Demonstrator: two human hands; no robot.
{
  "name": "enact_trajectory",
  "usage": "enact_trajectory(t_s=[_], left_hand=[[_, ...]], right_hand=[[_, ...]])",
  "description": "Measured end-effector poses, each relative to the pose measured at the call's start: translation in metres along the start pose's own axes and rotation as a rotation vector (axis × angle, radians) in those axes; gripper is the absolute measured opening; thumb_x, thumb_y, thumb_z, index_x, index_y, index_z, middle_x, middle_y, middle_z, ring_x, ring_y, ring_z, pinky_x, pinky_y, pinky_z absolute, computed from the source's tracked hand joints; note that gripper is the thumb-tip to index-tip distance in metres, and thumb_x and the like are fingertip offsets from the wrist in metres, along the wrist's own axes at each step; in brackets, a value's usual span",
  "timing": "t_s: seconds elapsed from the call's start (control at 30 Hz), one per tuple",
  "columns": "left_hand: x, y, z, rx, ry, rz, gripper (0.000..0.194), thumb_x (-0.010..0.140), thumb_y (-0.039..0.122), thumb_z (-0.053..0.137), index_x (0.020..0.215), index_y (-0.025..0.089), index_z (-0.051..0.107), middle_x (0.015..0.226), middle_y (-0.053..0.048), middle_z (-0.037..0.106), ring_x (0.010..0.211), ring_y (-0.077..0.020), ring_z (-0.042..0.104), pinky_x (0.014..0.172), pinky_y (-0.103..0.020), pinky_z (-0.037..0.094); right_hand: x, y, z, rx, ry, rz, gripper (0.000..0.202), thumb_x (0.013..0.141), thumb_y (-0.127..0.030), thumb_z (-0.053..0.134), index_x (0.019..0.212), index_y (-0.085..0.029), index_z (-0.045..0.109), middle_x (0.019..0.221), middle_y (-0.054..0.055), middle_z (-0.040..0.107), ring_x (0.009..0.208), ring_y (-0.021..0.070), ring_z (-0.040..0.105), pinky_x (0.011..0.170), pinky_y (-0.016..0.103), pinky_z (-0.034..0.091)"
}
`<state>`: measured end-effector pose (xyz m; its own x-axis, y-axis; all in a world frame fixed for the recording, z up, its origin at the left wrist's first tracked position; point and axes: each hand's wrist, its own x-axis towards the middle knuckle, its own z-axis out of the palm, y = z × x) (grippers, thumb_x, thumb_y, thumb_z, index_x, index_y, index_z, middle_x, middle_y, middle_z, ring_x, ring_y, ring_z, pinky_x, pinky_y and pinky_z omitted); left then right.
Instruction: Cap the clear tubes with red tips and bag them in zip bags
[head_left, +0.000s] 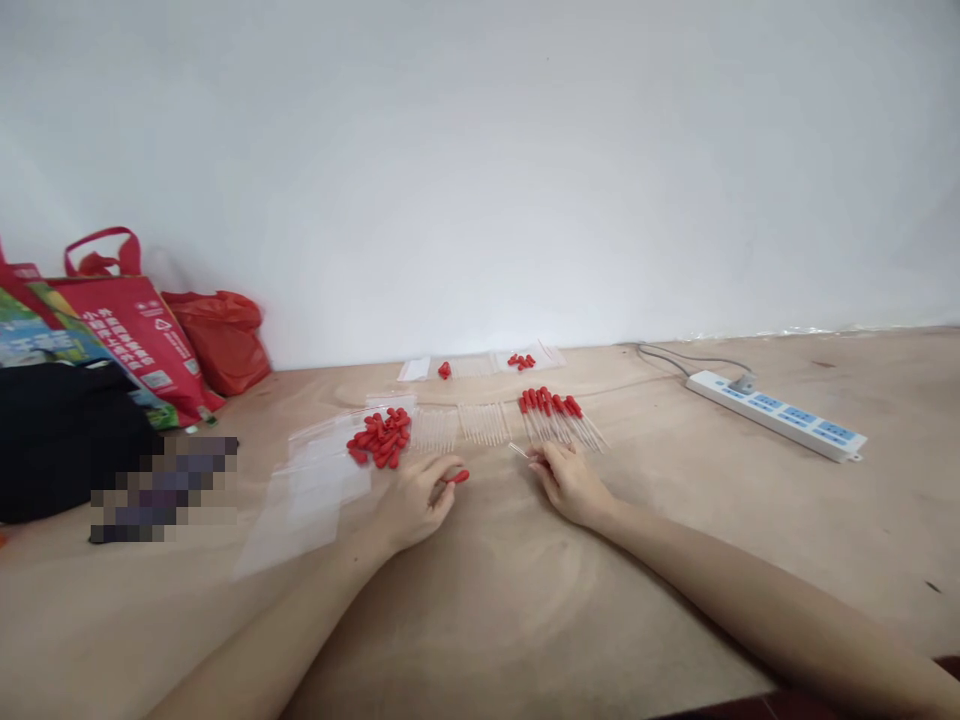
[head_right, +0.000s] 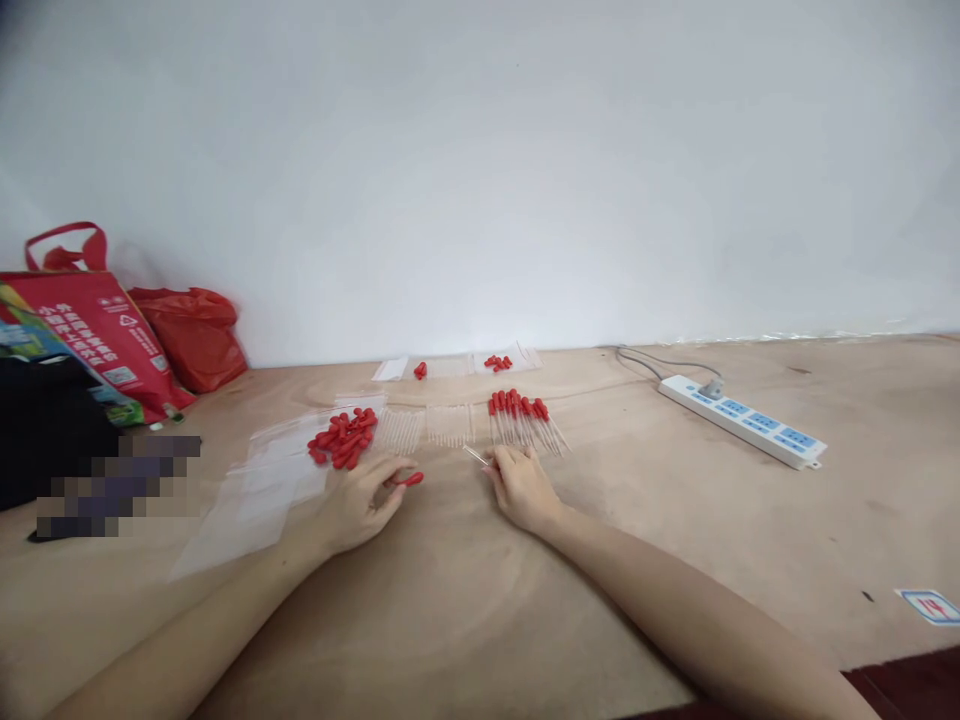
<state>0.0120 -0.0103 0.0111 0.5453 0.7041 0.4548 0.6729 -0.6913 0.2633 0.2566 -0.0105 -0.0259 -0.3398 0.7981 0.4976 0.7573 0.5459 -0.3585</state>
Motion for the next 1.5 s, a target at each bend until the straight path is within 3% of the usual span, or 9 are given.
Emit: enact_trajectory(t_s=[0.17,0.33,0.43,0.6,0.8,1.23,1.37,1.5], left_hand=[[-0.002,0.009,-0.006,-0.014,-0.211,0.068,0.029,0.073,0.013,0.044,0.097,0.019,0.059,0.077,-0.003,0.055,0.067,-0.015,0.053,0.064,-0.026,0.043],[0.002,0.0,-0.013,0.143,-0.237,0.169,0.049,0.07,0.002,0.038,0.105,0.029,0.058,0.111,-0.006,0.048,0.099,-0.0226,0.048,0.083,-0.039,0.039],[0.003,-0.005,-0.011,0.133,-0.269,0.234,0.042,0.074,0.004,0.04,0.103,0.029,0.059,0.119,-0.005,0.045,0.109,-0.0241,0.043,0.088,-0.041,0.037],[0.003,-0.004,0.0,-0.041,-0.167,0.11,0.018,0.083,0.017,0.04,0.085,0.019,0.058,0.104,-0.007,0.054,0.1,-0.0191,0.05,0.085,-0.034,0.041],[0.003,0.008,0.012,-0.236,-0.109,-0.109,0.012,0.084,0.022,0.041,0.088,0.018,0.052,0.082,-0.002,0.06,0.075,-0.015,0.056,0.07,-0.028,0.044],[0.001,0.009,0.027,-0.294,-0.03,-0.135,0.015,0.083,0.024,0.043,0.086,0.017,0.057,0.072,0.0,0.056,0.064,-0.0121,0.051,0.058,-0.023,0.04],[-0.001,0.01,0.025,-0.319,-0.004,-0.111,0.017,0.084,0.025,0.043,0.082,0.017,0.058,0.074,-0.001,0.057,0.067,-0.0127,0.052,0.061,-0.024,0.041],[-0.003,0.014,0.022,-0.313,-0.05,-0.065,0.018,0.084,0.023,0.042,0.08,0.017,0.058,0.073,-0.002,0.056,0.066,-0.0128,0.052,0.062,-0.024,0.041]], right_hand=[[0.0,-0.007,-0.003,-0.013,-0.005,-0.01,0.021,0.086,-0.019,0.035,0.101,-0.015,0.048,0.082,0.006,0.062,0.076,0.0168,0.055,0.072,0.032,0.029],[0.002,-0.007,-0.002,-0.058,-0.015,-0.055,0.023,0.086,-0.018,0.036,0.104,-0.017,0.051,0.085,0.006,0.062,0.079,0.0172,0.055,0.072,0.031,0.027],[0.002,-0.007,-0.002,-0.083,-0.028,-0.081,0.021,0.085,-0.017,0.037,0.099,-0.017,0.053,0.083,0.005,0.062,0.078,0.0168,0.054,0.072,0.031,0.026],[0.001,-0.01,-0.003,-0.054,-0.027,-0.12,0.016,0.083,-0.016,0.039,0.088,-0.016,0.053,0.08,0.004,0.061,0.071,0.0133,0.053,0.071,0.031,0.025],[0.0,-0.022,-0.005,-0.046,-0.041,-0.191,0.012,0.081,-0.018,0.042,0.086,-0.017,0.053,0.076,0.001,0.059,0.068,0.012,0.051,0.07,0.029,0.023],[-0.001,-0.029,-0.001,-0.018,-0.12,-0.23,0.014,0.082,-0.018,0.04,0.088,-0.016,0.053,0.076,0.003,0.059,0.064,0.0123,0.048,0.068,0.029,0.024],[0.0,-0.028,-0.003,0.033,-0.152,-0.263,0.016,0.084,-0.018,0.039,0.088,-0.017,0.054,0.077,0.003,0.059,0.065,0.012,0.049,0.068,0.029,0.023],[0.003,-0.023,-0.007,0.016,-0.174,-0.324,0.018,0.084,-0.018,0.04,0.088,-0.019,0.057,0.077,0.002,0.06,0.065,0.0112,0.049,0.068,0.029,0.021]])
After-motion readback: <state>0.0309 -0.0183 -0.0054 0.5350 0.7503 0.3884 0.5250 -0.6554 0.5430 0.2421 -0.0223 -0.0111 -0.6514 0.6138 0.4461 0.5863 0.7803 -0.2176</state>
